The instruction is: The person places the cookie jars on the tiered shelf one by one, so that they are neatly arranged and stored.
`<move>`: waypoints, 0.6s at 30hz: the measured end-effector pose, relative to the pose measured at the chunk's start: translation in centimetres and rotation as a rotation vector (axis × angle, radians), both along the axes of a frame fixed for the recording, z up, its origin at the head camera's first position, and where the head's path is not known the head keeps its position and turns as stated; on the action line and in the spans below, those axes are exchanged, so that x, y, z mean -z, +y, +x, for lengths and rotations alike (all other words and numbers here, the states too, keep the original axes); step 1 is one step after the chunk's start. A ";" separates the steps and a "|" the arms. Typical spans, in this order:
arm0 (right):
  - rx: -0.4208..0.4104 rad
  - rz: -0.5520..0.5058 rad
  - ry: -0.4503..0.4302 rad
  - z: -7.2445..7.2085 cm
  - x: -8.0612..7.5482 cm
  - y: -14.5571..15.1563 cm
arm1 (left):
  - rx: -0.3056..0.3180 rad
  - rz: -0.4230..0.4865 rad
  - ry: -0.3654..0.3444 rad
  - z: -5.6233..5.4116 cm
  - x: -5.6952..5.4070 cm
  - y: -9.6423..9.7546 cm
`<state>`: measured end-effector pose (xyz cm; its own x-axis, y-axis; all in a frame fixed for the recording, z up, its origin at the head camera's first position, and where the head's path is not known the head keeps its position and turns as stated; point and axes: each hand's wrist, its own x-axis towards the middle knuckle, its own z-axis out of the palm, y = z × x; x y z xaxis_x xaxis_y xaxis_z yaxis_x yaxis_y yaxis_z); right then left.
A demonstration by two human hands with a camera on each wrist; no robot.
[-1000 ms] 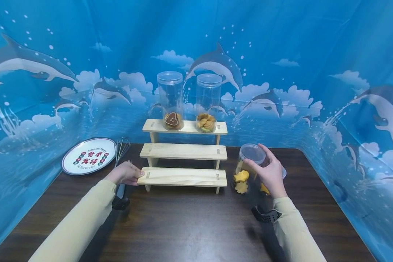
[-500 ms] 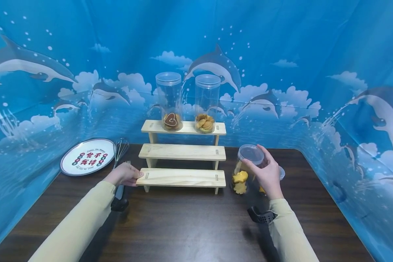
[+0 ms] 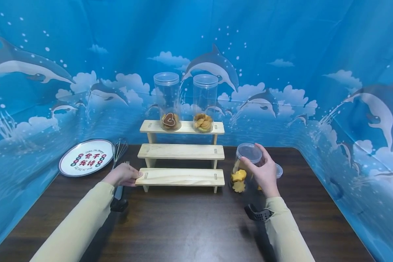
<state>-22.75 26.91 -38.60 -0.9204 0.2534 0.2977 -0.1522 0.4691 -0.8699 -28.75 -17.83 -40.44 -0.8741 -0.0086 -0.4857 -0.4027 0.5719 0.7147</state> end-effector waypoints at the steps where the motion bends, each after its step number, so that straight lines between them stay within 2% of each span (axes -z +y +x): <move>1: -0.006 0.000 -0.001 0.0 -0.1 -0.1 | 0.001 -0.006 -0.001 -0.1 0.0 -0.1; 6: -0.021 0.015 0.001 -0.3 -0.6 -0.2 | 0.010 -0.024 0.007 -0.4 -0.2 -0.3; 12: 0.011 0.024 0.001 -0.3 -1.1 -0.2 | -0.004 -0.030 0.013 -0.1 -0.5 -0.1; 18: 0.058 0.060 0.090 0.6 -2.9 -0.2 | -0.020 -0.009 0.007 0.1 -0.5 0.1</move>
